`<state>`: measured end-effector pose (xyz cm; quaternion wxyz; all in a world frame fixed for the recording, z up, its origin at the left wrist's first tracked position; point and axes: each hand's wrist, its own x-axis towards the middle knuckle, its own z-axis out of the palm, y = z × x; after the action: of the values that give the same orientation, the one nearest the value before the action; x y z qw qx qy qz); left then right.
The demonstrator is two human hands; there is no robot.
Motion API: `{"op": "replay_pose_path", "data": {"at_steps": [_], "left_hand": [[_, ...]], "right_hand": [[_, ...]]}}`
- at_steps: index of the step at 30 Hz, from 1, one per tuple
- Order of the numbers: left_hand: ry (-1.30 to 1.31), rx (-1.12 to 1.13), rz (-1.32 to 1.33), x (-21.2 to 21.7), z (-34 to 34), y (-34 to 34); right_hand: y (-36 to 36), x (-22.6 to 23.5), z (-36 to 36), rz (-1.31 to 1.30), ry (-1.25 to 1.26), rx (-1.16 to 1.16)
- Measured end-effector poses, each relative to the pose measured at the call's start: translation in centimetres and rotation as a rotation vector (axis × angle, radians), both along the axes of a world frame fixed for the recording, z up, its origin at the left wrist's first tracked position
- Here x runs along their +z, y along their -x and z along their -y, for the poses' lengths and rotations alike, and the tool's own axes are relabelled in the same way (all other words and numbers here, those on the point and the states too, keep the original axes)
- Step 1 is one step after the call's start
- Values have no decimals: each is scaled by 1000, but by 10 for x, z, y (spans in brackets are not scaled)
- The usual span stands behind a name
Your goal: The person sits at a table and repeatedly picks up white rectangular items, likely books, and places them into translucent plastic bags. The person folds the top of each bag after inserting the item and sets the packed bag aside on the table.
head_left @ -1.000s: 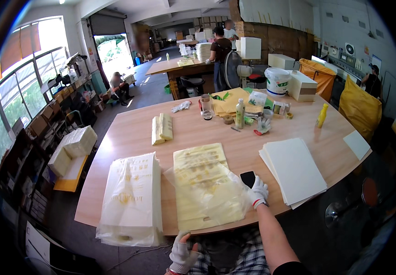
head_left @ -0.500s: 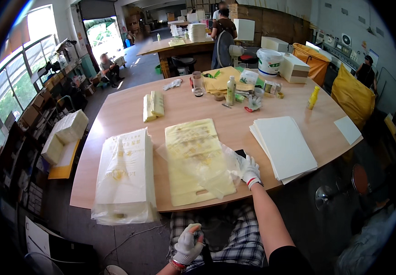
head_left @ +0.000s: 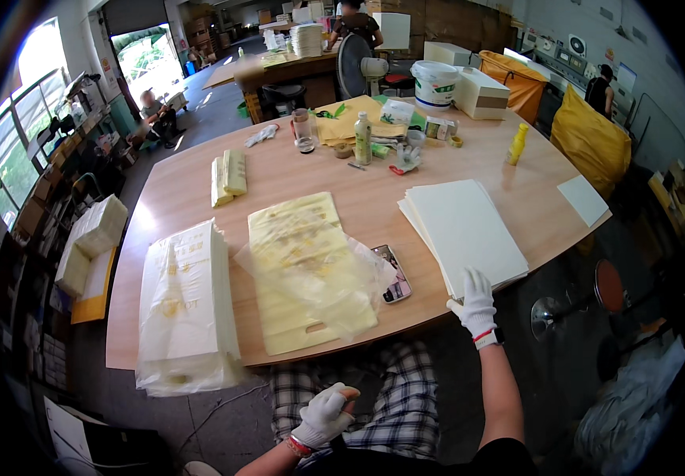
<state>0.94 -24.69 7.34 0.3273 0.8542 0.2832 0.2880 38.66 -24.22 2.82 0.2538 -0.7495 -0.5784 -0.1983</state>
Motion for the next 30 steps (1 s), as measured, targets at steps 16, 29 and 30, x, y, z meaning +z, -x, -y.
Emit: {"op": "replay_pose_path", "data": {"at_steps": [16,29,30], "left_hand": [[262,-267,-124,2,-10,-66],[587,-414,-220,-7,4,-130],[584,-409,-207,-11,5,-129]], "right_hand": [[-78,-16,-14,-400,309,111],[-96,-23,-23,-521,77,108],[-92,-14,-21,-504,139,73]]}}
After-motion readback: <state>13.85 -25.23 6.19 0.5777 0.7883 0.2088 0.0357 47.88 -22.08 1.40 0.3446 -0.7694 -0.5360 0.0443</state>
